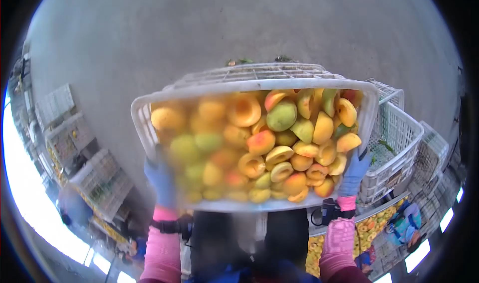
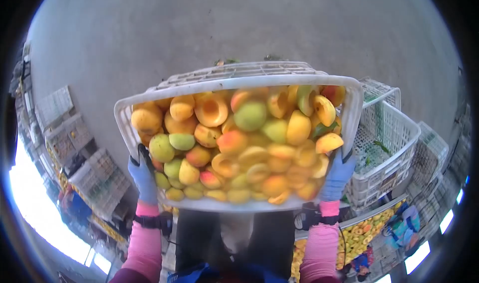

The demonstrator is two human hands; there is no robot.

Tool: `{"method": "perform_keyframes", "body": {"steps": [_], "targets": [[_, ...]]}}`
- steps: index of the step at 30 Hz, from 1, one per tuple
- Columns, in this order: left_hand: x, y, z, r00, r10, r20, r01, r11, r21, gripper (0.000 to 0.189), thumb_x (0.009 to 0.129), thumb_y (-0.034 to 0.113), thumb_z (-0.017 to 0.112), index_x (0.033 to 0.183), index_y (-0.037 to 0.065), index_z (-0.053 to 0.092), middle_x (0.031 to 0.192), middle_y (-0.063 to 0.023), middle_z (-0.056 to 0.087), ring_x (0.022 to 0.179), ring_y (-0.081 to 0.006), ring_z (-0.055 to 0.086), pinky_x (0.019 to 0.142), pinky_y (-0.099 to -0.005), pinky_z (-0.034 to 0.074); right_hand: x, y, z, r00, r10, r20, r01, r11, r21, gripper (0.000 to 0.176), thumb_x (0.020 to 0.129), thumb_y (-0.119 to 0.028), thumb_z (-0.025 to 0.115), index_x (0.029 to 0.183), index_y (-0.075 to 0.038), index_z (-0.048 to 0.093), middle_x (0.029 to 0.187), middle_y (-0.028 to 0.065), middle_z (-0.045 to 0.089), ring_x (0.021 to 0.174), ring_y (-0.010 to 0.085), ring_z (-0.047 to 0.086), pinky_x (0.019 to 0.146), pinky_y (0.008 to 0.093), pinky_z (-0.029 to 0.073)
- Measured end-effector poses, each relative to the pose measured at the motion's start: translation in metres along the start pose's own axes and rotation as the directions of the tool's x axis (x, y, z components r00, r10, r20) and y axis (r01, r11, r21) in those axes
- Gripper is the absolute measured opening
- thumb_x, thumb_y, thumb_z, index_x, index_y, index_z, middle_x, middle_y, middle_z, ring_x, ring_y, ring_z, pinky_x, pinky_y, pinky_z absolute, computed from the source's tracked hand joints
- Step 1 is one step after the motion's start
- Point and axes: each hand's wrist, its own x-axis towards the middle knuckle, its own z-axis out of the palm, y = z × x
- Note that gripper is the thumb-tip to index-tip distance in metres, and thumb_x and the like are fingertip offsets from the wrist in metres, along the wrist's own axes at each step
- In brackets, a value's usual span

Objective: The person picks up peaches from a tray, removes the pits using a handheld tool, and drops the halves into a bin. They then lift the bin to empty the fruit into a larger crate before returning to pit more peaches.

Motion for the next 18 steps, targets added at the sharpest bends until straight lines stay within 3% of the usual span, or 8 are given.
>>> {"method": "perform_keyframes", "body": {"steps": [1, 2, 4, 8, 9, 13, 16, 18], "targets": [[0.004, -0.008, -0.007, 0.999, 0.031, -0.042, -0.020, 0.971, 0.240, 0.019, 0.091, 0.020, 0.061, 0.089, 0.002, 0.061, 0.073, 0.0027, 0.056, 0.062, -0.0042, 0.047, 0.053, -0.0205, 0.038, -0.008, -0.001, 0.001, 1.000, -0.022, -0.018, 0.022, 1.000, 0.008, 0.032, 0.088, -0.019, 0.058, 0.104, 0.009, 0.054, 0.085, 0.0108, 0.060, 0.076, 0.0165, 0.052, 0.071, 0.0324, 0.046], [-0.001, -0.012, -0.010, 0.999, -0.004, -0.042, 0.011, 0.987, 0.160, 0.018, 0.091, 0.020, 0.061, 0.089, 0.001, 0.061, 0.073, 0.0027, 0.056, 0.062, -0.0044, 0.047, 0.053, -0.0207, 0.038, -0.009, -0.003, 0.001, 0.997, -0.056, -0.049, 0.057, 0.998, 0.020, 0.034, 0.089, -0.020, 0.058, 0.105, 0.009, 0.053, 0.088, 0.0117, 0.061, 0.079, 0.0168, 0.053, 0.073, 0.0323, 0.046], [0.001, 0.001, 0.001, 0.998, -0.031, -0.053, 0.029, 0.999, -0.035, 0.017, 0.091, 0.018, 0.062, 0.090, 0.001, 0.062, 0.075, 0.0025, 0.057, 0.063, -0.0049, 0.048, 0.054, -0.0210, 0.039, -0.009, -0.027, -0.003, 0.992, -0.018, 0.123, 0.012, 0.999, 0.052, 0.035, 0.090, -0.020, 0.057, 0.110, 0.009, 0.053, 0.096, 0.0132, 0.061, 0.083, 0.0179, 0.054, 0.076, 0.0325, 0.045], [-0.001, 0.005, -0.003, 0.999, -0.030, 0.011, 0.031, 0.999, -0.042, 0.031, 0.091, 0.032, 0.061, 0.095, 0.001, 0.061, 0.077, 0.0010, 0.056, 0.066, -0.0059, 0.048, 0.056, -0.0232, 0.040, -0.008, -0.018, -0.006, 0.989, 0.022, 0.143, -0.045, 0.987, 0.155, 0.034, 0.090, -0.018, 0.055, 0.112, 0.007, 0.052, 0.104, 0.0137, 0.060, 0.087, 0.0188, 0.054, 0.078, 0.0318, 0.045], [0.003, -0.004, -0.004, 1.000, -0.018, 0.001, 0.019, 0.998, -0.061, 0.029, 0.091, 0.030, 0.061, 0.097, 0.001, 0.061, 0.078, 0.0020, 0.057, 0.065, -0.0047, 0.048, 0.055, -0.0217, 0.039, -0.004, -0.017, -0.011, 0.969, 0.093, 0.228, -0.129, 0.981, 0.146, 0.036, 0.089, -0.017, 0.057, 0.114, 0.008, 0.051, 0.110, 0.0161, 0.058, 0.092, 0.0195, 0.054, 0.081, 0.0314, 0.045], [0.007, -0.036, -0.015, 0.999, -0.023, 0.032, 0.027, 0.993, -0.112, 0.029, 0.091, 0.027, 0.061, 0.104, 0.001, 0.060, 0.080, 0.0026, 0.058, 0.064, -0.0050, 0.049, 0.054, -0.0221, 0.039, 0.004, -0.004, -0.011, 0.969, -0.010, 0.247, -0.026, 0.989, 0.143, 0.044, 0.086, -0.020, 0.063, 0.115, 0.010, 0.050, 0.109, 0.0160, 0.058, 0.094, 0.0192, 0.054, 0.083, 0.0306, 0.045], [-0.007, -0.022, -0.011, 0.998, -0.064, 0.023, 0.067, 0.984, -0.166, 0.028, 0.091, 0.026, 0.061, 0.106, 0.002, 0.060, 0.081, 0.0027, 0.058, 0.064, -0.0050, 0.050, 0.054, -0.0220, 0.039, 0.013, 0.006, -0.021, 0.965, 0.084, 0.249, -0.094, 0.995, 0.026, 0.046, 0.085, -0.022, 0.063, 0.116, 0.009, 0.049, 0.108, 0.0149, 0.057, 0.093, 0.0190, 0.054, 0.082, 0.0298, 0.045], [-0.017, -0.020, -0.008, 0.991, -0.124, -0.040, 0.118, 0.984, -0.134, 0.028, 0.092, 0.026, 0.060, 0.106, 0.002, 0.059, 0.080, 0.0030, 0.057, 0.063, -0.0048, 0.049, 0.053, -0.0216, 0.038, 0.007, 0.000, -0.019, 0.974, 0.039, 0.224, -0.067, 0.991, 0.115, 0.040, 0.085, -0.022, 0.063, 0.111, 0.006, 0.051, 0.103, 0.0115, 0.058, 0.088, 0.0181, 0.055, 0.078, 0.0300, 0.046]]}}
